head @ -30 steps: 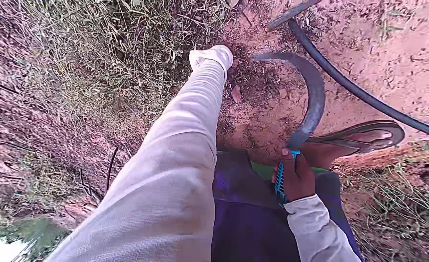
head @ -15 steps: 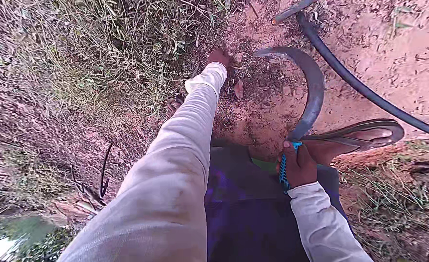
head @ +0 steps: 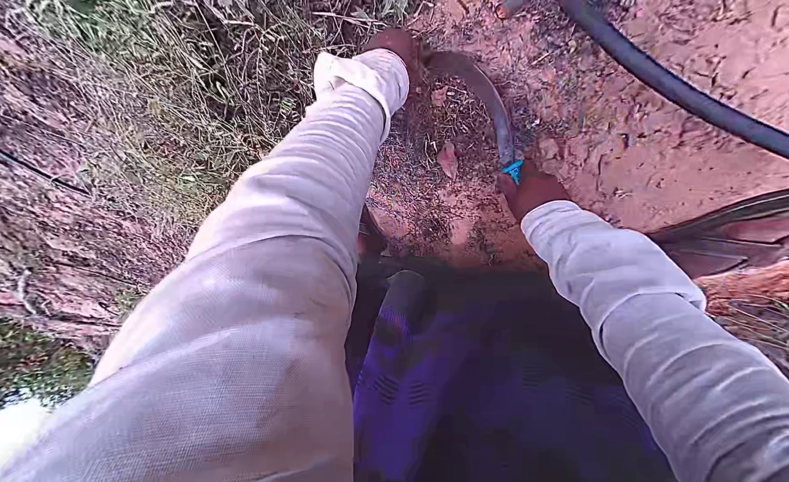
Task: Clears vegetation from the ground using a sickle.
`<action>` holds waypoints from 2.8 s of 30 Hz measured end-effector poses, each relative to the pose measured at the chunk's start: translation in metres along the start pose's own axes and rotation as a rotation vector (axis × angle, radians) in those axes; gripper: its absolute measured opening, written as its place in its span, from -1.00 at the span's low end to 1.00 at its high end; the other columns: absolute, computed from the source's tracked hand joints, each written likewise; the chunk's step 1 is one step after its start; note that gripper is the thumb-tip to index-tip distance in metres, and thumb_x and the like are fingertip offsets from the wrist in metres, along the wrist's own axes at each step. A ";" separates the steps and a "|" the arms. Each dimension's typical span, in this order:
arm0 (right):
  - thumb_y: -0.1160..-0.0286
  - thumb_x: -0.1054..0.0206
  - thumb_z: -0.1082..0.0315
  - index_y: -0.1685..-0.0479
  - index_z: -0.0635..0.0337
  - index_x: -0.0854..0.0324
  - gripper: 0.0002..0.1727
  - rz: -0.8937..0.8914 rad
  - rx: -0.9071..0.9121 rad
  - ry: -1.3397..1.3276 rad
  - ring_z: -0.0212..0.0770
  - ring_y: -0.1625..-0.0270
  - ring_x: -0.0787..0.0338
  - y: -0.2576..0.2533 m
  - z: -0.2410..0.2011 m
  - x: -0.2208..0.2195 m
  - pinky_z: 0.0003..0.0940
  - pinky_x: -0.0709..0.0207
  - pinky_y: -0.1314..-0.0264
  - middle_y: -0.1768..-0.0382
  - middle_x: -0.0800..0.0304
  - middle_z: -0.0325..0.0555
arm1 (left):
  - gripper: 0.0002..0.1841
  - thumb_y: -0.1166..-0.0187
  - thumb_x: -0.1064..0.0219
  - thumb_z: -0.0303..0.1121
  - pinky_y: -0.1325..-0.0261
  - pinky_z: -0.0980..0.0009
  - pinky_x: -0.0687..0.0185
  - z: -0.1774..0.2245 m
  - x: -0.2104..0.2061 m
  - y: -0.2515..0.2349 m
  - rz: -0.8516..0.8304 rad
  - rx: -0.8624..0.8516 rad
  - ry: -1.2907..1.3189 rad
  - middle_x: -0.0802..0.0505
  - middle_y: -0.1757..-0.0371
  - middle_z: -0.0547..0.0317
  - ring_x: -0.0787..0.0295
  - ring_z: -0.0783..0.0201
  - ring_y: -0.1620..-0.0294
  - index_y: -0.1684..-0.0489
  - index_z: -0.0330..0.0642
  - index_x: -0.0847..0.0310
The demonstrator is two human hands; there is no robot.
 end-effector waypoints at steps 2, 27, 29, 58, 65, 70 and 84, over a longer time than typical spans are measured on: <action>-0.86 0.03 -0.13 -0.63 0.43 -0.26 -0.25 -0.047 -0.054 -0.109 0.52 -0.33 -0.71 0.022 -0.004 -0.022 0.40 -0.50 -0.31 -0.22 -0.69 0.58 | -0.45 -0.67 -0.34 -0.43 -0.69 -0.34 -0.23 0.005 -0.001 0.009 -0.009 -0.011 0.003 -0.50 -0.66 -0.47 -0.33 -0.39 -0.74 -0.62 -0.46 -0.40; -0.94 0.20 0.19 0.15 0.17 -0.40 -0.64 0.130 -0.173 -1.347 -0.51 0.78 -0.58 0.215 0.017 -0.041 -0.56 -0.63 0.72 0.71 -0.51 -0.44 | -0.06 -0.57 -0.48 -0.07 -0.47 -0.30 -0.54 0.015 -0.123 0.056 0.090 0.215 0.661 -0.29 -0.80 -0.39 -0.55 -0.38 -0.56 -0.90 -0.19 0.01; -0.91 0.14 0.21 0.12 0.22 -0.41 -0.68 0.121 -0.094 -1.220 -0.55 0.76 -0.58 0.211 0.017 -0.043 -0.59 -0.62 0.69 0.69 -0.52 -0.46 | -0.21 -0.65 -0.36 -0.06 -0.47 -0.31 -0.53 0.034 -0.128 0.056 0.006 0.262 0.609 -0.50 -0.68 -0.34 -0.60 -0.32 -0.55 -0.83 -0.22 -0.14; -0.93 0.08 0.16 0.02 0.30 -0.43 -0.64 0.078 -0.215 -1.055 -0.48 0.78 -0.58 0.200 0.045 -0.053 -0.54 -0.62 0.68 0.70 -0.50 -0.36 | -0.48 -0.69 -0.30 -0.05 -0.61 -0.14 -0.49 -0.139 -0.230 0.094 0.006 0.925 0.764 -0.71 -0.50 -0.25 -0.58 -0.14 -0.61 -0.40 -0.30 -0.65; -0.93 0.10 0.13 -0.01 0.29 -0.43 -0.63 0.096 -0.202 -1.047 -0.50 0.76 -0.58 0.199 0.040 -0.052 -0.54 -0.61 0.68 0.68 -0.50 -0.38 | -0.28 -0.64 -0.38 0.13 -0.65 -0.26 -0.35 -0.104 -0.187 0.106 0.107 0.631 0.920 -0.71 -0.48 -0.36 -0.57 -0.26 -0.60 -0.52 -0.37 -0.54; -0.93 0.08 0.16 0.03 0.30 -0.41 -0.64 0.069 -0.241 -1.035 -0.47 0.76 -0.58 0.196 0.038 -0.057 -0.52 -0.63 0.67 0.68 -0.49 -0.34 | -0.38 -0.71 -0.28 0.06 -0.63 -0.10 -0.49 -0.062 -0.188 0.065 0.019 0.739 0.960 -0.73 -0.48 -0.24 -0.63 -0.11 -0.59 -0.52 -0.27 -0.56; -0.94 0.10 0.15 0.06 0.28 -0.40 -0.64 0.033 -0.281 -1.064 -0.47 0.77 -0.58 0.197 0.040 -0.055 -0.53 -0.63 0.68 0.69 -0.49 -0.34 | -0.43 -0.83 -0.20 -0.20 -0.75 -0.10 -0.29 -0.047 -0.190 0.065 0.062 0.570 1.071 -0.49 -0.69 -0.40 -0.42 -0.23 -0.73 -0.67 -0.43 -0.34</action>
Point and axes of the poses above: each hand's wrist, its own y-axis away from the middle knuckle, its own x-axis out of the back of the hand, z = x × y, the point moved 6 cm from there along -y, towards the middle knuckle
